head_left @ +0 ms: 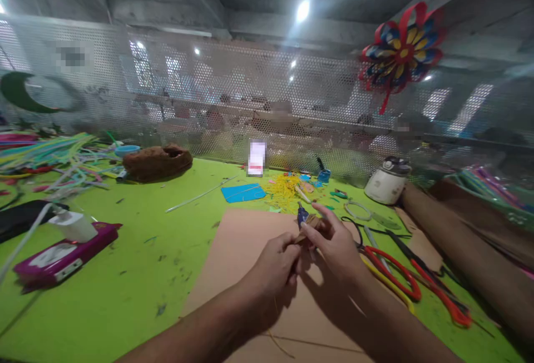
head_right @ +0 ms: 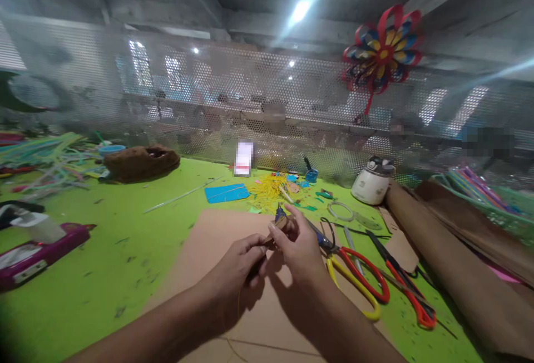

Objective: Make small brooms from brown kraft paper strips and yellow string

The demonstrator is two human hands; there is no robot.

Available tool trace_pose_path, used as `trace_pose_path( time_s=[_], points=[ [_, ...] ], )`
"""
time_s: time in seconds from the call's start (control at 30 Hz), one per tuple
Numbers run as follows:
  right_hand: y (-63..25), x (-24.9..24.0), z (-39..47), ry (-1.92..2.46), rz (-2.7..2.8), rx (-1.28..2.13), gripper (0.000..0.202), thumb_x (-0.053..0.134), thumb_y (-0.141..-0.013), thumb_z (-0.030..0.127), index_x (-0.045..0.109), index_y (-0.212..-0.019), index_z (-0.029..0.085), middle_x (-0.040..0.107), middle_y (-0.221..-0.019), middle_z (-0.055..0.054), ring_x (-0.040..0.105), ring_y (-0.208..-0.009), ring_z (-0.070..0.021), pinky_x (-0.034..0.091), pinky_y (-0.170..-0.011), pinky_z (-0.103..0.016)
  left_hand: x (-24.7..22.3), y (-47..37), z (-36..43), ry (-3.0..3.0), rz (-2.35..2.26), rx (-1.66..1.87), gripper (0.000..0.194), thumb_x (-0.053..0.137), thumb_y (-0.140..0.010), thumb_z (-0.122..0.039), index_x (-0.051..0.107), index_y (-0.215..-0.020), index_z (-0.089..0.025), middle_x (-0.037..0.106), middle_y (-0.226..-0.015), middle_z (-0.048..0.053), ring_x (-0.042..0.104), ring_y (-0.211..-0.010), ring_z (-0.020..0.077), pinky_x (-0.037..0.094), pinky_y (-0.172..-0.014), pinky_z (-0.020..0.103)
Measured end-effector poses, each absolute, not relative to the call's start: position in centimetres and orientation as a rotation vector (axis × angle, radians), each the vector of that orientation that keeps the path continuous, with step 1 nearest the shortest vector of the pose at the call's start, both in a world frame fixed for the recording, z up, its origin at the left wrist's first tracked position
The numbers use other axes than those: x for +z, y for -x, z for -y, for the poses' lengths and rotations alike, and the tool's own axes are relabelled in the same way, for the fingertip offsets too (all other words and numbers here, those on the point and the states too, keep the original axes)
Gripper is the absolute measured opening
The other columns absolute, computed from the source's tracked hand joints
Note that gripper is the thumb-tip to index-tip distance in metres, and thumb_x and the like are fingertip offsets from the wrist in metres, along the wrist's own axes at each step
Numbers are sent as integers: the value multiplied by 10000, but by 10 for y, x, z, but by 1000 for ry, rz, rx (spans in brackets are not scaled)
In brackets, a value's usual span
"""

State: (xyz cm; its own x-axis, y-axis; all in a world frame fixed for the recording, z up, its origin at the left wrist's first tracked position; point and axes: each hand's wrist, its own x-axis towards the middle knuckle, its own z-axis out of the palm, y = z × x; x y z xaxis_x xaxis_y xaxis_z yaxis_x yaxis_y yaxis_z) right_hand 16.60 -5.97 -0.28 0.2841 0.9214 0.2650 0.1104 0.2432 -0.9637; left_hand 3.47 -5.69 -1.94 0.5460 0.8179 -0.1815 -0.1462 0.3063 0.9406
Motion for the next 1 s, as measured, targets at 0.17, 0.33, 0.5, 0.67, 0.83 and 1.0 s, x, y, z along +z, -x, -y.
trace_pose_path(
  time_s=[0.17, 0.33, 0.5, 0.67, 0.83, 1.0],
  points=[
    [-164, 6, 64, 1156, 1083, 814, 633, 751, -635, 431, 568, -1175, 155, 569, -593, 36, 528, -544, -143, 441, -543, -278, -6, -33, 54, -1167, -751, 749, 106, 507, -711, -195, 417, -656, -190, 397, -495, -59, 332, -387, 47, 233, -397, 184],
    [-164, 8, 66, 1140, 1083, 804, 594, 751, -630, 450, 603, -1129, 164, 534, -558, 53, 511, -516, -133, 423, -510, -267, -13, -31, 47, -1214, -712, 668, 371, 368, -865, -475, 502, -700, -171, 460, -482, -24, 382, -349, 70, 281, -378, 207],
    [-167, 4, 65, 1156, 1088, 829, 548, 719, -665, 472, 588, -1095, 158, 535, -557, 55, 511, -497, -129, 407, -493, -263, -22, -32, 45, -1257, -685, 727, 377, 454, -845, -535, 534, -818, -168, 492, -514, -29, 383, -354, 60, 276, -374, 196],
    [-171, 2, 64, 1145, 1127, 829, 477, 672, -732, 449, 562, -1072, 133, 562, -570, 35, 491, -484, -121, 385, -471, -254, -20, -32, 46, -1236, -702, 713, 324, 509, -822, -501, 525, -801, -178, 451, -501, -50, 362, -345, 52, 257, -361, 189],
    [-173, 2, 66, 1147, 1135, 821, 420, 645, -761, 429, 582, -1053, 133, 562, -560, 32, 479, -469, -114, 384, -464, -247, -20, -34, 47, -1199, -715, 678, 282, 536, -810, -468, 512, -805, -187, 433, -470, -64, 346, -334, 54, 256, -359, 188],
    [-177, -2, 64, 1146, 1123, 858, 373, 584, -811, 426, 581, -1062, 151, 551, -584, 30, 499, -483, -123, 403, -473, -253, -22, -35, 47, -1186, -724, 676, 256, 537, -805, -448, 512, -831, -195, 412, -449, -80, 329, -327, 53, 251, -360, 185]
  ],
)
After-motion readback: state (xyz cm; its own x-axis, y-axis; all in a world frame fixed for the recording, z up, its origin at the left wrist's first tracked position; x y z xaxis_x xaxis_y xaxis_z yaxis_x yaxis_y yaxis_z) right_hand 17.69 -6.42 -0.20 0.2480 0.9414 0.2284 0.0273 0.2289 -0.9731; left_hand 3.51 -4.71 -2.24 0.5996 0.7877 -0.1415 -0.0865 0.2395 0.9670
